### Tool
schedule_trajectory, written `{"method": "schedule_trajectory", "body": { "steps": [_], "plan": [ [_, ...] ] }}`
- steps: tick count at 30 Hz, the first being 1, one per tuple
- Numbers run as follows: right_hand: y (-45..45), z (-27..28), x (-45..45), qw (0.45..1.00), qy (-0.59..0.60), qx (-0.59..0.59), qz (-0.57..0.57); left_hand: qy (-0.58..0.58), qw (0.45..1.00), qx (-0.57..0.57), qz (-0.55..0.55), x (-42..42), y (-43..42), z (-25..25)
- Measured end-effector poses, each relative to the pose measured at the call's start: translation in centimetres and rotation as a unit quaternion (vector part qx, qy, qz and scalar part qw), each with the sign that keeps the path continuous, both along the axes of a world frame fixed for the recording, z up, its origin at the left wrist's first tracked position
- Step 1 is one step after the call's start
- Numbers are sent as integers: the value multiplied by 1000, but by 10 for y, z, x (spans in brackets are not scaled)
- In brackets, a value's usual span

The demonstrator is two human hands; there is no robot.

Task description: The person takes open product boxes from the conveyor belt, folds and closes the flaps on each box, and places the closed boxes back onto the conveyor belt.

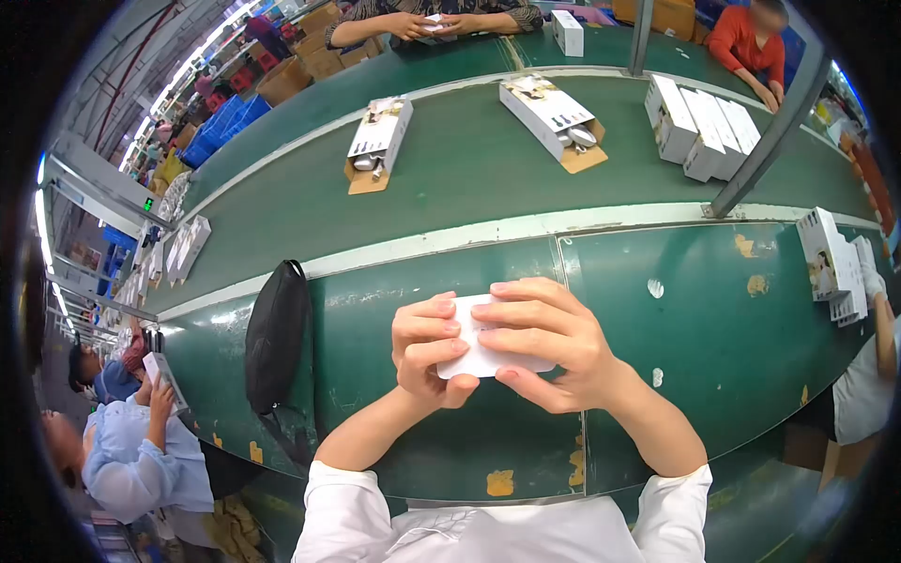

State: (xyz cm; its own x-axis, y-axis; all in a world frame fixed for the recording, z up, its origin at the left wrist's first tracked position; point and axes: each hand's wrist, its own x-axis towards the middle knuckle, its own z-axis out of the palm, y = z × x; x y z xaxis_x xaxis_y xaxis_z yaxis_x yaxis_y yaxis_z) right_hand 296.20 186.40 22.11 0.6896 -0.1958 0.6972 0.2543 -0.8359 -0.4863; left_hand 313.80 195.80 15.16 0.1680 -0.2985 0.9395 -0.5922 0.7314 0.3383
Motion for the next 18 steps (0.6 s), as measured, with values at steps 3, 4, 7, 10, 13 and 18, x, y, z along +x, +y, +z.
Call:
{"method": "schedule_trajectory", "body": {
  "steps": [3,4,7,10,13,18],
  "plan": [
    [10,-2,16,999,10,39,-18,-40,998,11,40,17,11,-3],
    [12,-2,21,999,9,39,-13,-25,999,20,31,20,17,-2],
    [20,-2,37,998,11,54,7,64,997,45,-8,29,33,0],
    [29,-2,48,996,17,79,29,93,994,48,-22,38,49,4],
    [37,-2,64,996,20,70,50,74,997,25,-27,57,58,-4],
    [56,-9,88,999,22,-10,34,32,998,-57,18,80,56,-24]
  ]
}}
